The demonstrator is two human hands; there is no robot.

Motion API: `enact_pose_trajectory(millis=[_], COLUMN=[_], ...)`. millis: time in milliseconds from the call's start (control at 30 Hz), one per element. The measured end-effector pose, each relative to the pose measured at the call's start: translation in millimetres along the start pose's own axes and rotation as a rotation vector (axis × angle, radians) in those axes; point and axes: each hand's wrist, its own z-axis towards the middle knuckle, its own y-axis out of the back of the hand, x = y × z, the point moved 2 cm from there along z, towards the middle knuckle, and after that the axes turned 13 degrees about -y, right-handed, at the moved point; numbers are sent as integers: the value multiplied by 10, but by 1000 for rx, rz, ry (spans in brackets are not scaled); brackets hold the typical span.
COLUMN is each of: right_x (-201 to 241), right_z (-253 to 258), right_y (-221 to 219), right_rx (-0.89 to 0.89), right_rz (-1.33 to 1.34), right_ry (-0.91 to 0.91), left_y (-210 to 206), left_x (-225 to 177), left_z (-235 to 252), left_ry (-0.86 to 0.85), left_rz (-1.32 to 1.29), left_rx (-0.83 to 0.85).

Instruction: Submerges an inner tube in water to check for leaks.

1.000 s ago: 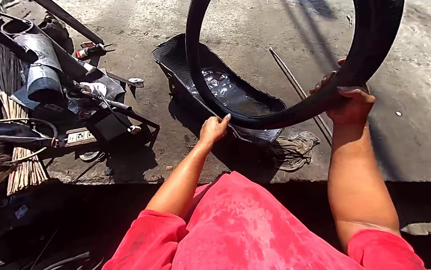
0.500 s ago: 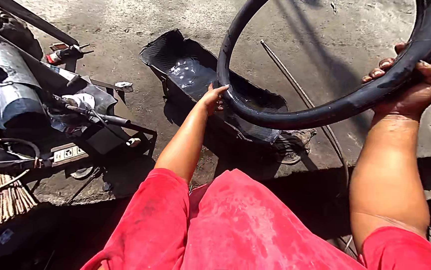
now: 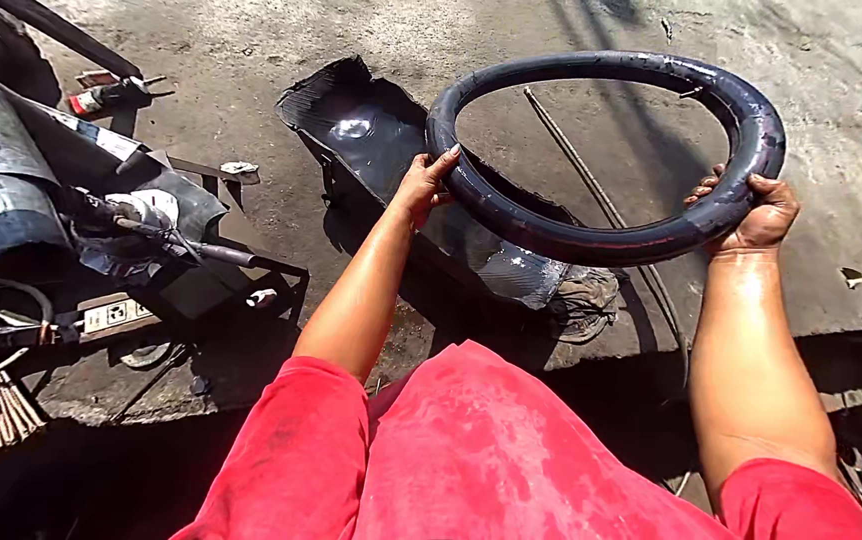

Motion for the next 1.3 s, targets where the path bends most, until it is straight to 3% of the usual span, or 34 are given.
enact_pose_trajectory(millis=[133, 300, 500, 633, 900, 1300], right_x=[-109, -330, -742, -884, -1067, -1269], right_z=[91, 48, -49, -36, -64, -140], right_y=[-82, -278, -497, -432, -453, -342], right_rx=[66, 313, 192, 221, 246, 202], right_rz=[-79, -296, -510, -621, -764, -748], right_ry=[44, 73, 52, 37, 18, -19], left_y=[173, 446, 723, 831, 917, 880], left_x=[-42, -17, 286, 342, 328, 310], left_z=[99, 346, 771, 949, 1131, 1125], left_ry=[12, 155, 260, 283, 396, 438], left_rz=[57, 395, 593, 612, 891, 1183], left_rx=[5, -54, -204, -256, -204, -69])
